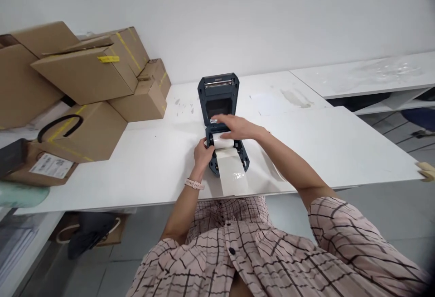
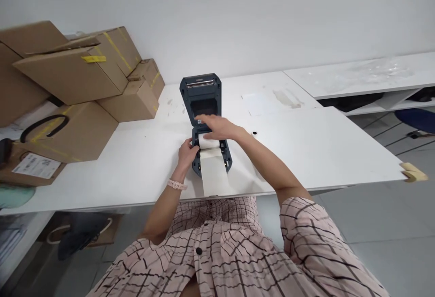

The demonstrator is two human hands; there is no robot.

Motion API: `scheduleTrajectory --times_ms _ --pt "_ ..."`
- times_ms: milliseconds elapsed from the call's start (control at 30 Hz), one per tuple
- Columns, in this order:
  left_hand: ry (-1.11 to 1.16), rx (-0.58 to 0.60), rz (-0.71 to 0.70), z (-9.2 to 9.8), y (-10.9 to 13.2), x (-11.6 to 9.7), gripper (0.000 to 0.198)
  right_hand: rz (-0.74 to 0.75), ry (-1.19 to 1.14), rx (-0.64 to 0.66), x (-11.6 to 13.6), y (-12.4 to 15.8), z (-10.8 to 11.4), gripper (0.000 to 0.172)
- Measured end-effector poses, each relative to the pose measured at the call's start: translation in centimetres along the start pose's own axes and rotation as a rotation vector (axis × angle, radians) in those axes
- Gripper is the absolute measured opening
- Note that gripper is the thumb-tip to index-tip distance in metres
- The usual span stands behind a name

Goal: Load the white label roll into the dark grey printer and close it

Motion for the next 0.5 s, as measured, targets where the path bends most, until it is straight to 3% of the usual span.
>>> scheduleTrajectory --times_ms 100,167,233,367,500 --pt "-0.004 0.01 -0.023 -0.3 -0.2 0.0 0.055 0.003 0.079 0.361 0.4 -0.2 -5.5 0.094" --pt "0.004 0.007 -0.041 -0.3 -0.3 0.0 0.053 -0.043 0.102 0.448 0.1 -0.7 -7.5 0.104" --pt "0.019 0.0 -0.051 -0.4 -0.5 0.1 0.051 -0.07 0.072 0.451 0.0 -1.3 -8.2 0.112" --pt "0.07 -0.011 -0.059 -0.4 -0.6 0.4 0.051 -0.038 -0.163 0.382 0.2 -0.8 -6.2 0.119" --pt "0.09 -0.024 -0.045 -0.4 -0.5 0.7 0.055 0.137 -0.45 0.193 -0.1 2.3 0.6 0.107"
Point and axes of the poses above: each hand's wrist, its own y-axis away from the middle knuckle, its own z-axis out of the back of the hand, x = y × z, the point moved 10 cm from there along -y, towards the middle knuckle, and after that the axes turned 11 degrees about y, right-handed, at the moved point
